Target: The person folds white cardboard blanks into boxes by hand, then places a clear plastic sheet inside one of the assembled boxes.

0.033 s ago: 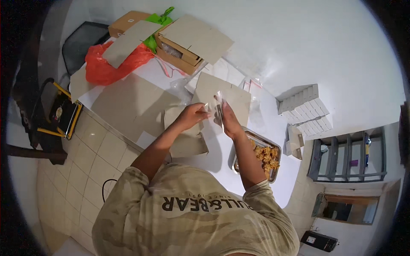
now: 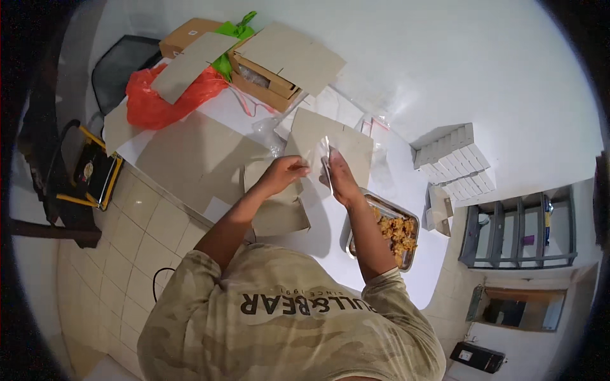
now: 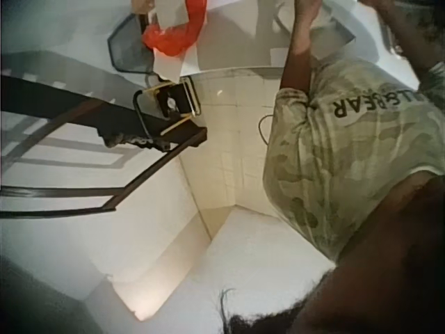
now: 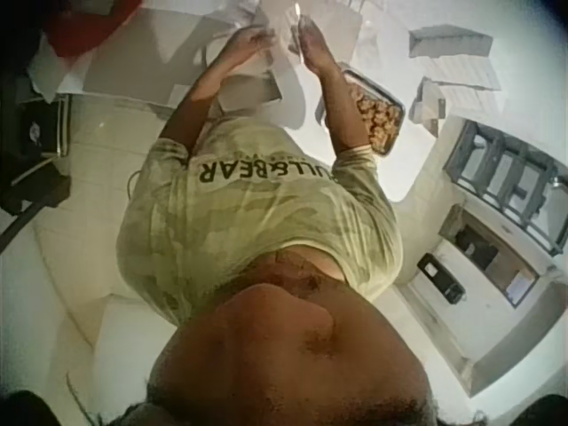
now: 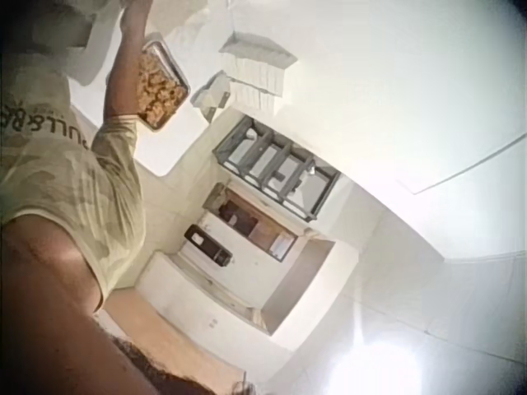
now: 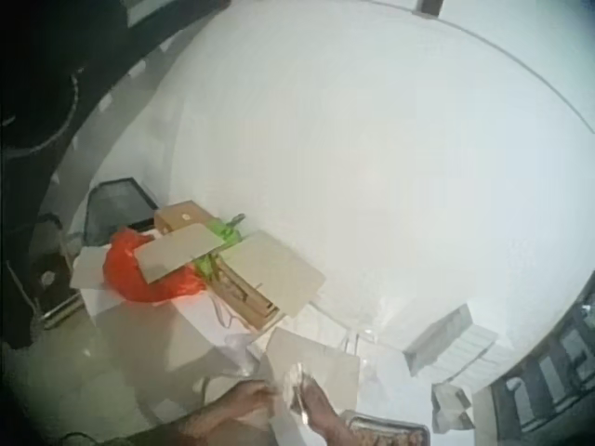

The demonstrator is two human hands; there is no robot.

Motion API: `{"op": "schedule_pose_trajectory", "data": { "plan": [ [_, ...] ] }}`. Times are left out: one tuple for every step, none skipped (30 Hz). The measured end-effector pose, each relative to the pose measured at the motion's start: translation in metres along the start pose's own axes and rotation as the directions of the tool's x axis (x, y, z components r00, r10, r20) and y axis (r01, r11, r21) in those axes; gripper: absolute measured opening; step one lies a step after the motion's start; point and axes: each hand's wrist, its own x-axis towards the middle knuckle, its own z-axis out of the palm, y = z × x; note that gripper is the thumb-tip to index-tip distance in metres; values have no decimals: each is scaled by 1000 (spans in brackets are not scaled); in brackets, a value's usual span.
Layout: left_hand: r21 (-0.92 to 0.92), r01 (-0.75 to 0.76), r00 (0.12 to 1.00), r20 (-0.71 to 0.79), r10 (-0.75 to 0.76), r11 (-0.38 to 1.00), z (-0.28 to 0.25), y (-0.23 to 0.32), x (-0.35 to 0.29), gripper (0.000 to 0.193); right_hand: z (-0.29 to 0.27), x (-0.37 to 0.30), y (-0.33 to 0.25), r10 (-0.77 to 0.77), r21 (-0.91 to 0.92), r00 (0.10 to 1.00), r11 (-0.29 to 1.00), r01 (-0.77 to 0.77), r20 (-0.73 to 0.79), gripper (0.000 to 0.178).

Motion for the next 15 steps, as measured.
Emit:
{"op": "schedule_pose_trajectory", "data": {
  "plan": [
    [-23,-38,999,-38,37,999,-2,-3,-4,33,-4,2,1,-32,-14,999,999,32,-9,38],
    [-45,-77,994,-76,74,996,-4,-6,-6,25,-10,4,2,-65,-29,998,998,64,-19,33],
    [-36,-66,996,-56,64,997,-4,-6,-10,25,-19,4,9,-68,-13,997,998,68,-37,33],
    [-89,-43,993,-115,33,995,-4,-5,-14,19,-28,5,16,-6,-3,996,1000,6,-87,27],
    [-142,-23,985,-173,-2,990,-5,-4,-16,15,-37,6,23,56,11,989,998,-55,-135,21],
    [-133,-8,987,-162,-14,991,-7,-5,-20,15,-34,5,23,59,30,988,998,-55,-143,21],
    [-213,-24,977,-213,-23,977,-9,-6,-23,14,-29,5,22,78,34,975,997,-73,-210,17],
    [-291,-44,964,-263,-36,956,-12,-7,-25,14,-26,6,22,98,39,956,995,-91,-276,14],
    [-283,-27,966,-253,-48,959,-17,-12,-27,14,-30,8,27,105,58,954,994,-92,-282,14],
    [-273,5,971,-228,-70,962,-22,-18,-27,14,-36,12,33,83,19,961,997,-81,-264,14],
    [-263,36,975,-204,-92,964,-26,-23,-27,14,-39,16,37,62,-20,968,997,-69,-243,14],
    [-257,56,974,-196,-109,965,-25,-19,-28,14,-41,19,41,74,-1,966,997,-76,-249,14],
    [-223,92,968,-210,-140,970,-25,-15,-30,16,-43,23,45,86,56,967,996,-74,-241,12],
    [-189,128,959,-225,-170,974,-26,-10,-32,19,-45,27,48,97,113,968,991,-73,-231,12],
    [-186,142,957,-223,-183,972,-27,-7,-34,19,-47,30,49,108,125,967,989,-80,-231,12]
  ]
}}
